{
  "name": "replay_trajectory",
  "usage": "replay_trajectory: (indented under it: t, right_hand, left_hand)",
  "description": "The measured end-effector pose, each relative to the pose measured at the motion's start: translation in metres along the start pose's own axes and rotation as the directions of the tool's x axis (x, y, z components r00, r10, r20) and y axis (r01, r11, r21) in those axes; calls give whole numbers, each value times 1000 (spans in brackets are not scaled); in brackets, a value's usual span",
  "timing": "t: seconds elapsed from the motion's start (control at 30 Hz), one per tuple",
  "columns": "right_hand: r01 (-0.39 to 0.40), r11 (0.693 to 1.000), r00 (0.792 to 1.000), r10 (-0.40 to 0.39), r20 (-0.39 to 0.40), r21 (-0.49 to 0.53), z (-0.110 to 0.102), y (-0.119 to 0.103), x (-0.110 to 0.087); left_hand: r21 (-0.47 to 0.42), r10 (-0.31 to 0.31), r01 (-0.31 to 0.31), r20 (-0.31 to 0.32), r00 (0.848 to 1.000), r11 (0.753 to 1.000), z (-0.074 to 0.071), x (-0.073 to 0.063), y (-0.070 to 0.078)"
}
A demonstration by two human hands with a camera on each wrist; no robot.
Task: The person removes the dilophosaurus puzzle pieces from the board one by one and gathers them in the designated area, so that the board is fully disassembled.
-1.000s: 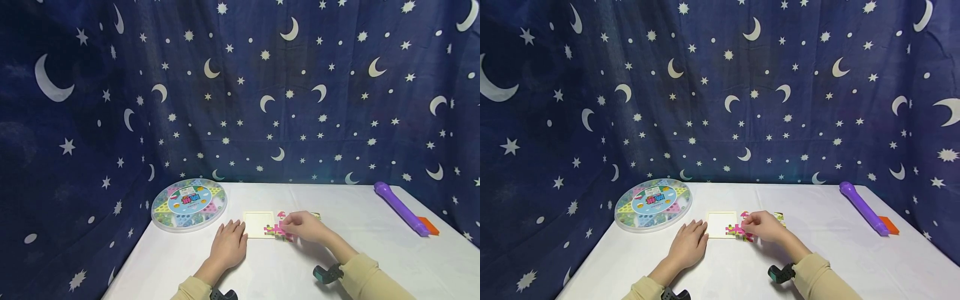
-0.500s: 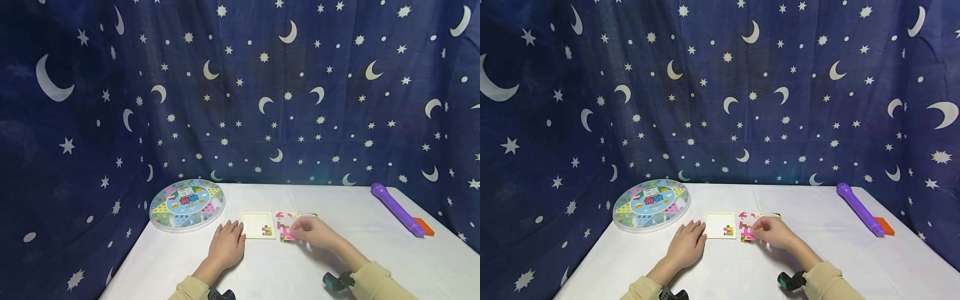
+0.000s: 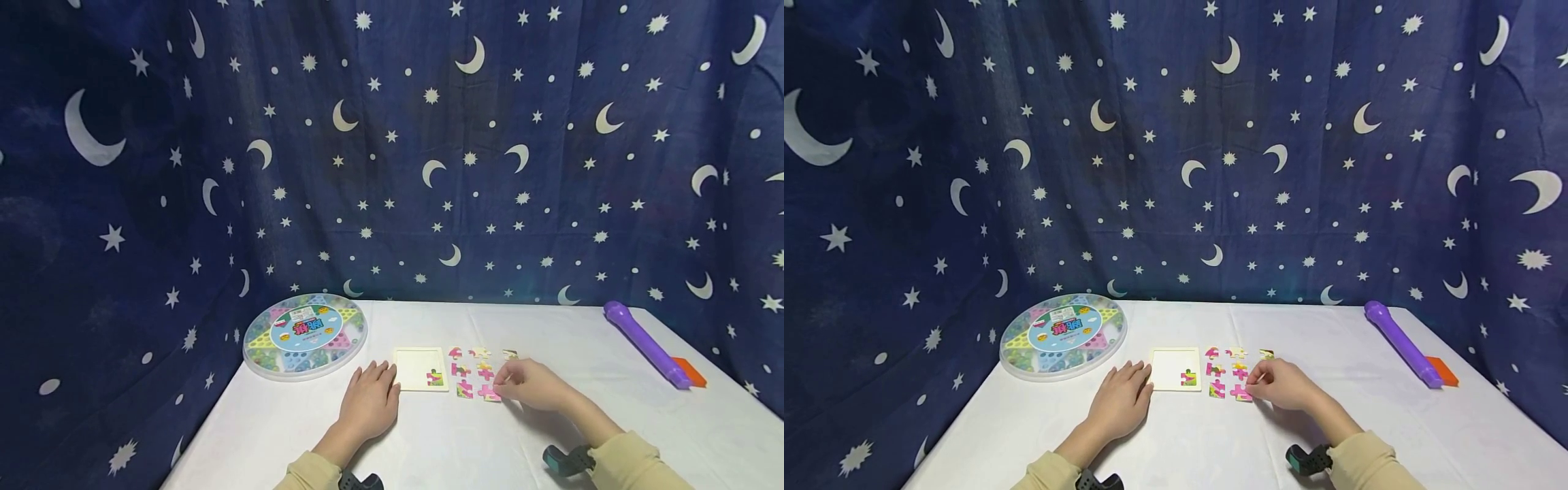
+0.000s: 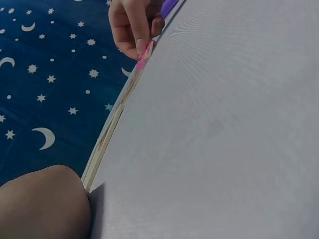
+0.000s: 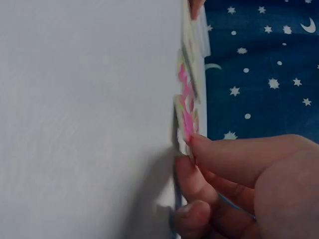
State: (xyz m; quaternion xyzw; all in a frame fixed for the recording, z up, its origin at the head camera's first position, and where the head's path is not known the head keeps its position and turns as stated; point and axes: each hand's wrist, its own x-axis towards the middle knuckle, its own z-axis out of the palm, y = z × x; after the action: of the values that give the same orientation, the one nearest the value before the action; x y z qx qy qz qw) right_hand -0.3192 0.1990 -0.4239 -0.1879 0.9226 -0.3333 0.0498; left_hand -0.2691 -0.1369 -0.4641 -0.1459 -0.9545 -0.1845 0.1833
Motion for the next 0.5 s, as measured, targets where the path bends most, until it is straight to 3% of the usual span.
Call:
replay_trajectory:
  t: [0.23,0.5]
  right_hand:
    - [51,994,997,-56,-49,-93,1,-1,2]
    - [46,995,996,-52,-70,-86,12,-31,20]
  left_hand:
    - [-6,6,-6,-14,1000,1000,1,0,-1]
    - [-9,11,-11,-32,999,1000,5,1,-3]
